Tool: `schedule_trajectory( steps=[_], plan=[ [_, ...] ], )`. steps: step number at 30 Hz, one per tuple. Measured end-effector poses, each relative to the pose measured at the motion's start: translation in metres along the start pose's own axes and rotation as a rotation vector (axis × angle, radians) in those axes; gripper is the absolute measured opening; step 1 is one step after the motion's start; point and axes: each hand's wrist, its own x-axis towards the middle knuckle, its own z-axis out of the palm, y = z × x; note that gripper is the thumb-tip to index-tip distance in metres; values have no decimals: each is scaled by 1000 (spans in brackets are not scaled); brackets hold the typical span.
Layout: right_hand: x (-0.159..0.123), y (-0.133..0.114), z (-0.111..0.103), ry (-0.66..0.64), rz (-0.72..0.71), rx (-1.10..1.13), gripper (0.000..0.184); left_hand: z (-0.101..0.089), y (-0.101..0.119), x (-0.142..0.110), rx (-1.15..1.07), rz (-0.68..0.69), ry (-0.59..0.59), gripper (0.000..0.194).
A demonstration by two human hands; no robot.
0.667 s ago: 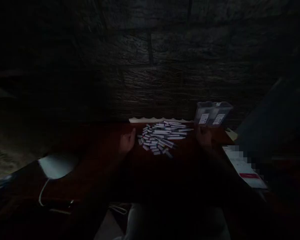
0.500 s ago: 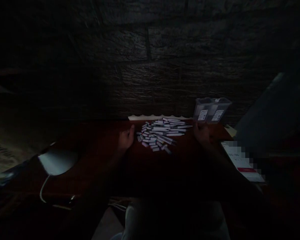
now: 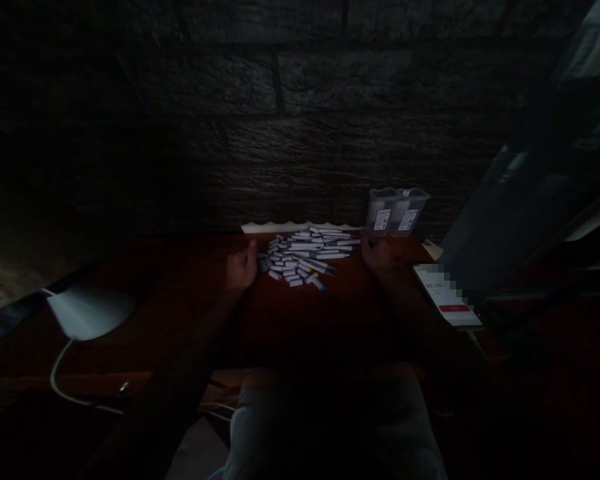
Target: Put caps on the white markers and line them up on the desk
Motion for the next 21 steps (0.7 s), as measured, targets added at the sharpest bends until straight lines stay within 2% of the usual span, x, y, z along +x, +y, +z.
schedule_trajectory(
  steps=[10, 21],
  plan=[
    [3, 1, 4, -46, 25, 8, 44, 3, -2, 7, -4, 1, -70, 58],
    [3, 0, 3, -82, -4, -3, 44, 8, -6, 6, -66, -30, -64, 56]
  ],
)
